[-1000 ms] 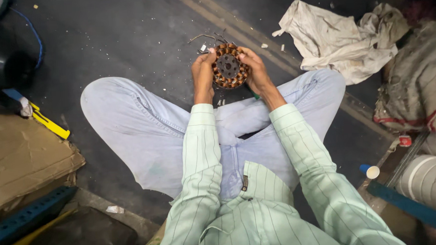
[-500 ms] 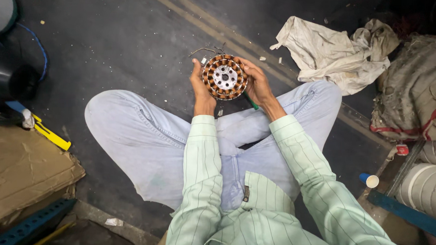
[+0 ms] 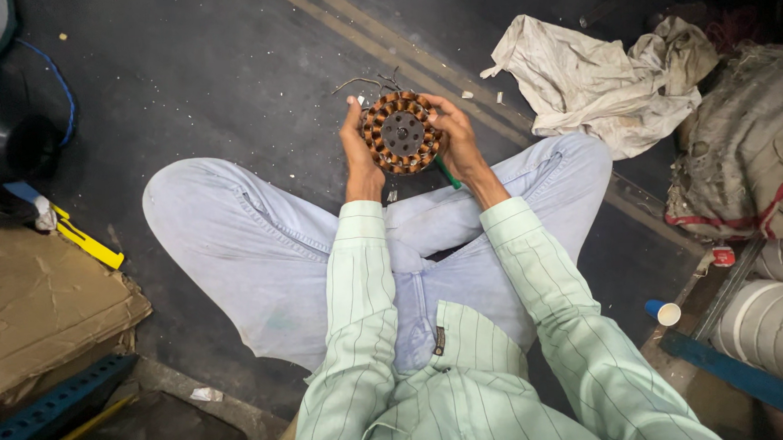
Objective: The person sits cross-legged on the floor holding a circular motor rotor with copper windings. They use pliers and a screwdriver to cut and pull away wire ends from the rotor, letting clippings fall on the floor, and turn the rotor to work around it.
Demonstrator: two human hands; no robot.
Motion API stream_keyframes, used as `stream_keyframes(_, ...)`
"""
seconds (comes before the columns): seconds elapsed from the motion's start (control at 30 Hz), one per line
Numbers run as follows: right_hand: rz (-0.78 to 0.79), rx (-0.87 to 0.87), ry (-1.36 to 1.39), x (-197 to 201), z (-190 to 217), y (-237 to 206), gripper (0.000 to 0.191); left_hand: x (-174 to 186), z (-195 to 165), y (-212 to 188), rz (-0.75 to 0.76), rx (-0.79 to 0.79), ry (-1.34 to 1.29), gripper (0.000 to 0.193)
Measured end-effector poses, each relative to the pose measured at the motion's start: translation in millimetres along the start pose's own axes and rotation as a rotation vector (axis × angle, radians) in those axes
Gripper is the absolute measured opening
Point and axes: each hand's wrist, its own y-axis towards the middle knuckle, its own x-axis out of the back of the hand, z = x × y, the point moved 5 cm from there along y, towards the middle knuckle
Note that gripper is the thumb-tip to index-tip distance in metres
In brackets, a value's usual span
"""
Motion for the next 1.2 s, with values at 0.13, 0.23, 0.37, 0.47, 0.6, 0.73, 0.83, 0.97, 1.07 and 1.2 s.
stream_keyframes(0.13,-0.035,-0.003,-0.02,2.8,-3.2,0.8,0.042,-1.8,0.5,-0.9,0.009,0.018,0.015,0.062)
stream_keyframes(0.23,-0.033,0.013,-0.023,3.0,-3.9,1.3,0.042,-4.1,0.0,-3.4,0.02,0.025,0.019,0.061)
stream_keyframes(0.37,-0.041,0.025,-0.056,2.4,-3.5,2.3,0.04,-6.7,-2.4,-7.1,0.018,0.026,0.052,0.064)
stream_keyframes(0.47,-0.039,0.029,-0.064,1.6,-2.6,2.8,0.041,-7.1,-2.4,-7.5,-0.004,0.036,0.042,0.061)
stream_keyframes(0.6,-0.046,0.015,-0.057,0.2,-1.6,2.9,0.04,-8.8,0.1,-5.0,0.012,0.055,0.016,0.059)
stream_keyframes(0.73,-0.041,0.038,-0.073,-1.7,0.3,2.4,0.04,-9.9,0.9,-4.2,0.02,0.062,0.005,0.057)
stream_keyframes(0.83,-0.045,0.039,-0.077,-2.1,0.1,1.8,0.04,-8.1,1.2,-5.0,-0.018,0.078,0.014,0.055)
stream_keyframes(0.97,-0.04,0.041,-0.09,-2.2,0.3,2.0,0.041,-10.6,-0.3,-6.0,-0.014,0.085,0.018,0.055)
stream_keyframes(1.07,-0.05,0.052,-0.101,-0.8,0.9,2.6,0.041,-11.0,0.3,-6.3,-0.024,0.09,0.017,0.05)
stream_keyframes(1.2,-0.07,0.018,-0.132,2.5,-2.5,3.9,0.046,-6.5,-1.0,-3.7,-0.088,0.018,0.078,0.043)
